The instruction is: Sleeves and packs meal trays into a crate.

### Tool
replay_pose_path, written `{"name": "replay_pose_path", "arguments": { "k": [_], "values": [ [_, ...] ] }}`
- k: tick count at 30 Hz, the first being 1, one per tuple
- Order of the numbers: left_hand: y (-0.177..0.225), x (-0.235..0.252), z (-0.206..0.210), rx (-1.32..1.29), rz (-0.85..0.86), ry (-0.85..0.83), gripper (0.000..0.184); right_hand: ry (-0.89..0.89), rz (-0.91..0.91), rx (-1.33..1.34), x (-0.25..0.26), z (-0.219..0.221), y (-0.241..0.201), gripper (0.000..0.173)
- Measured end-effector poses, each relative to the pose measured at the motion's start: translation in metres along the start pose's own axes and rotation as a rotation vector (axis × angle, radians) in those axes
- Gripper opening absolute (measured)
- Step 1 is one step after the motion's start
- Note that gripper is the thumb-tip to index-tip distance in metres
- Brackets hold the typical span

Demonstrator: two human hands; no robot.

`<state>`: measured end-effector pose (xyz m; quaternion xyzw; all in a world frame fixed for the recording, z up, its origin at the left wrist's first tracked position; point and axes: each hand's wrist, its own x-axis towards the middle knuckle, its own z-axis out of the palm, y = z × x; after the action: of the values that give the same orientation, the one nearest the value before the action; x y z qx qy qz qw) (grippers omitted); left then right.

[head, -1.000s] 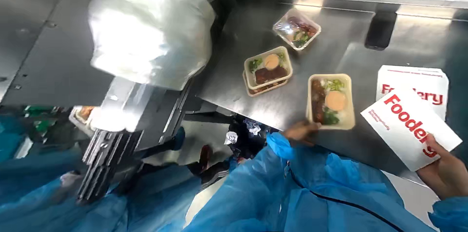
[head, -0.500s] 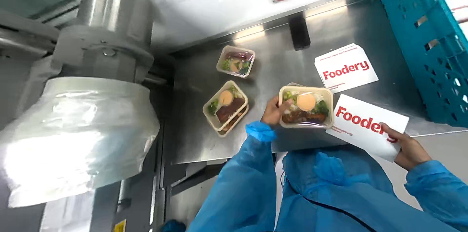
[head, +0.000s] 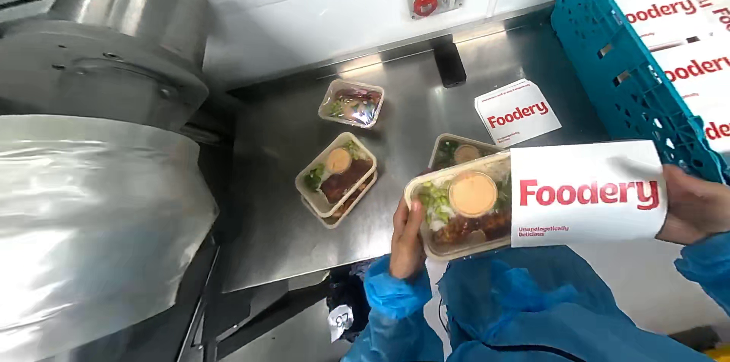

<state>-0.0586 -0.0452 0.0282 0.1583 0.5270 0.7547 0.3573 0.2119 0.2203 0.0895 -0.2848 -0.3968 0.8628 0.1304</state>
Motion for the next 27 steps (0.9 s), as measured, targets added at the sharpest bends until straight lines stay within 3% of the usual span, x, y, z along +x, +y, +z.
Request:
{"name": "replay_pose_path", "arguments": {
  "k": [2, 4, 5, 8, 10, 12, 15, 18, 20, 22, 23, 25, 27],
  "values": [
    [0.007, 0.002, -0.010, 0.045, 0.073, -0.198, 0.056, -0.297, -0.061, -0.024, -0.004, -0.012, -0.006, 0.055],
    [0.016, 0.003, -0.004, 0.114, 0.115, -0.310, 0.059, -0.400, -0.075, -0.067, -0.005, -0.011, -0.009, 0.063],
    [0.020, 0.003, 0.004, 0.123, 0.116, -0.318, 0.060, -0.340, -0.079, -0.085, -0.006, -0.004, -0.007, 0.060],
    [0.015, 0.004, 0.034, 0.100, 0.070, -0.196, 0.060, 0.285, -0.092, -0.143, -0.001, 0.028, 0.003, 0.049],
    [0.000, 0.005, 0.055, 0.081, 0.045, -0.090, 0.059, 0.573, -0.150, -0.280, -0.003, 0.025, -0.004, 0.048],
    [-0.012, 0.009, 0.079, -0.010, 0.005, -0.082, 0.067, 0.580, -0.257, -0.329, -0.020, 0.003, -0.020, 0.049],
    [-0.020, 0.016, 0.146, -0.264, -0.106, -0.182, 0.074, 0.412, -0.327, -0.075, -0.040, 0.006, -0.047, 0.048],
    [-0.033, 0.026, 0.222, -0.560, -0.279, -0.388, 0.069, 0.325, -0.277, 0.002, -0.044, -0.017, -0.070, 0.053],
    [-0.047, 0.044, 0.271, -0.650, -0.317, -0.424, 0.082, 0.375, -0.190, -0.064, -0.052, -0.061, -0.099, 0.064],
    [-0.063, 0.065, 0.328, -0.509, -0.286, -0.361, 0.088, 0.402, -0.084, -0.078, -0.065, -0.114, -0.126, 0.078],
    [-0.075, 0.079, 0.358, -0.371, -0.259, -0.360, 0.089, 0.459, -0.077, -0.099, -0.067, -0.138, -0.137, 0.070],
    [-0.099, 0.110, 0.398, -0.053, -0.198, -0.394, 0.089, 0.659, -0.135, -0.124, -0.066, -0.180, -0.156, 0.034],
    [-0.119, 0.159, 0.384, 0.438, 0.000, -0.396, 0.069, 0.772, -0.195, -0.130, -0.056, -0.216, -0.179, 0.024]
  ]
}}
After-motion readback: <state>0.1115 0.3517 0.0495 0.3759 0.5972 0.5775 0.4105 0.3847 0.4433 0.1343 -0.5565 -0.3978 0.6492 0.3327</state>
